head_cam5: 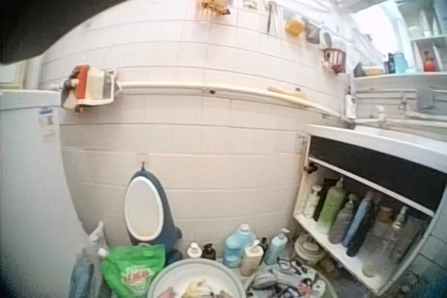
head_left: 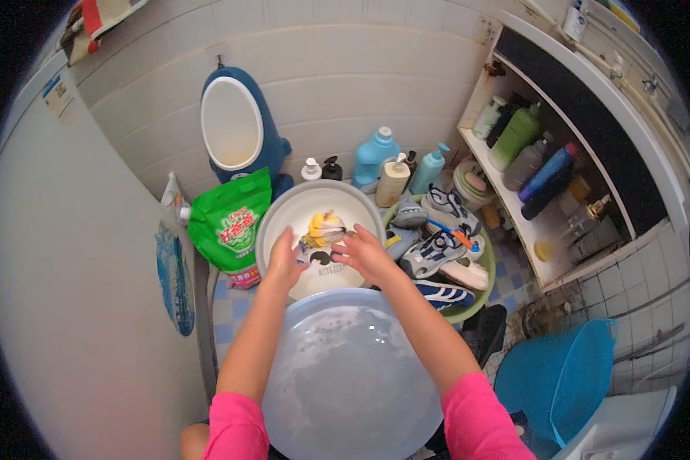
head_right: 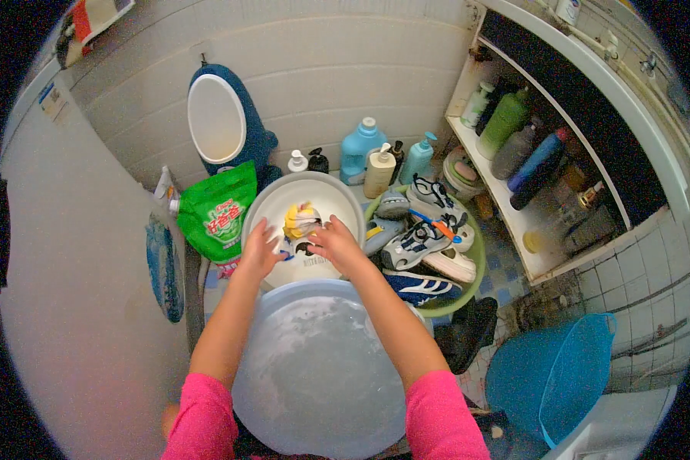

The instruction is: The person washes socks by hand in a basin of soapy water, scrubbing them and placing them into an adjacent basin.

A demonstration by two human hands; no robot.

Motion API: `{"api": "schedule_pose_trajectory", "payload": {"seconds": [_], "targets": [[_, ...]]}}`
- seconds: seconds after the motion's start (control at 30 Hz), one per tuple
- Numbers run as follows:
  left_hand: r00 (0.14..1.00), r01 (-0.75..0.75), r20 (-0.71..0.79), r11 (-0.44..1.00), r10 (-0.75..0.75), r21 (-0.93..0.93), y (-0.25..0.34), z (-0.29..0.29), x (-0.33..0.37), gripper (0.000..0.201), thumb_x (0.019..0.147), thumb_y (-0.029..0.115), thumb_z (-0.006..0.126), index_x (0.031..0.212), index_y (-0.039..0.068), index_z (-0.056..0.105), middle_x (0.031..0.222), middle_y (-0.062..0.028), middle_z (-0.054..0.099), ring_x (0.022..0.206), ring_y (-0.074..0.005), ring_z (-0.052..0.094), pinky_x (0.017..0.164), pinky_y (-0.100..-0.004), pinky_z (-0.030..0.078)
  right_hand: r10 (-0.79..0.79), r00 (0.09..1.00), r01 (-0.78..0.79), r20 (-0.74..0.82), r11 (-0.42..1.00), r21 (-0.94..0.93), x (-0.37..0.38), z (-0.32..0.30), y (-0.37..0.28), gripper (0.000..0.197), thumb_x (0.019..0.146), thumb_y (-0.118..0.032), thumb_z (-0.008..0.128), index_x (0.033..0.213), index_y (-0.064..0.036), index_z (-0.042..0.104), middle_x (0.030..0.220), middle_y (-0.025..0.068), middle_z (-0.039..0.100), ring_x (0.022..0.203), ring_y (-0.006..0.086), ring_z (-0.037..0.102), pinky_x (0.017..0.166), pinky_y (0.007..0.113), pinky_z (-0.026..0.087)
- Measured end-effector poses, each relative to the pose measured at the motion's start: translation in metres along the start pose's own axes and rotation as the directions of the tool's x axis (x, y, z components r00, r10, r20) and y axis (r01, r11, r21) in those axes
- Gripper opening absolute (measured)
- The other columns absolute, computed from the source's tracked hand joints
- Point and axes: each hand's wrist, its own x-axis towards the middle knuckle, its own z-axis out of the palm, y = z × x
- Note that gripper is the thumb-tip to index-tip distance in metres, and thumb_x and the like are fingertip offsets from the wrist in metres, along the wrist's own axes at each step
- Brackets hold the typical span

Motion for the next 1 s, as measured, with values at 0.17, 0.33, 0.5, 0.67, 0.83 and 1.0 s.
{"api": "schedule_pose_trajectory", "payload": {"seconds": [0.17, 0.33, 0.5, 0.67, 0.83, 1.0], "targets": [[0.999, 0.034, 0.034, 0.994, -0.031, -0.105, -0.014, -0.008, 0.028, 0.071, 0.087, 0.053, 0.028, 0.134, 0.001, 0.015, 0.141, -0.0131, 0.016, 0.130, -0.0240, 0.016, 0.103, -0.0477, 0.010, -0.037, 0.980, -0.051, -0.198, 0.904, -0.425, -0.010, -0.014, -0.013, 0.076, 0.080, -0.025, 0.058, 0.135, -0.0001, 0.012, 0.130, 0.0194, 0.034, 0.105, 0.0264, 0.047, 0.076, 0.035, 0.045], [0.981, 0.163, 0.126, 0.977, -0.145, -0.140, -0.025, 0.026, 0.017, 0.082, 0.084, 0.061, 0.021, 0.136, 0.000, 0.001, 0.143, -0.0175, 0.003, 0.132, -0.0289, 0.002, 0.105, -0.0455, 0.004, -0.268, 0.945, 0.103, -0.186, 0.787, -0.608, -0.021, -0.073, -0.028, 0.052, 0.078, -0.018, 0.057, 0.124, -0.0013, 0.040, 0.107, 0.0168, 0.055, 0.096, 0.0220, 0.054, 0.080, 0.029, 0.042], [0.938, 0.258, 0.270, 0.958, -0.217, -0.126, -0.041, 0.076, 0.002, 0.085, 0.083, 0.063, 0.021, 0.135, -0.002, -0.001, 0.142, -0.0195, 0.002, 0.132, -0.0312, 0.005, 0.105, -0.0432, 0.008, -0.564, 0.811, 0.254, -0.156, 0.580, -0.774, -0.038, -0.132, -0.061, 0.029, 0.074, -0.012, 0.061, 0.101, -0.0031, 0.059, 0.092, 0.0113, 0.058, 0.079, 0.0212, 0.055, 0.075, 0.030, 0.043], [0.903, 0.282, 0.344, 0.959, -0.257, -0.026, -0.064, 0.106, 0.001, 0.087, 0.083, 0.064, 0.020, 0.135, -0.002, -0.002, 0.142, -0.0190, 0.001, 0.132, -0.0304, 0.006, 0.105, -0.0421, 0.008, -0.710, 0.694, 0.054, -0.120, 0.218, -0.975, -0.068, -0.144, -0.095, 0.036, 0.075, -0.015, 0.060, 0.109, -0.0058, 0.053, 0.119, 0.0131, 0.041, 0.109, 0.0299, 0.039, 0.090, 0.039, 0.035], [0.875, 0.336, 0.372, 0.942, -0.310, -0.005, -0.081, 0.146, -0.014, 0.085, 0.083, 0.063, 0.020, 0.135, -0.002, 0.001, 0.142, -0.0182, 0.008, 0.132, -0.0284, 0.009, 0.105, -0.0415, 0.008, -0.731, 0.608, -0.386, -0.309, 0.067, -0.920, -0.076, -0.167, -0.096, 0.042, 0.077, -0.034, 0.058, 0.109, -0.0069, 0.054, 0.121, 0.0115, 0.042, 0.113, 0.0305, 0.037, 0.088, 0.044, 0.035], [0.835, 0.377, 0.435, 0.926, -0.337, -0.006, -0.101, 0.168, -0.019, 0.083, 0.084, 0.061, 0.021, 0.135, -0.002, 0.005, 0.141, -0.0191, 0.010, 0.131, -0.0298, 0.012, 0.104, -0.0405, 0.012, -0.599, 0.595, -0.325, -0.536, 0.432, -0.842, -0.068, -0.206, -0.091, 0.037, 0.083, -0.034, 0.052, 0.104, -0.0031, 0.054, 0.094, 0.0109, 0.058, 0.083, 0.0241, 0.056, 0.069, 0.040, 0.045]]}}
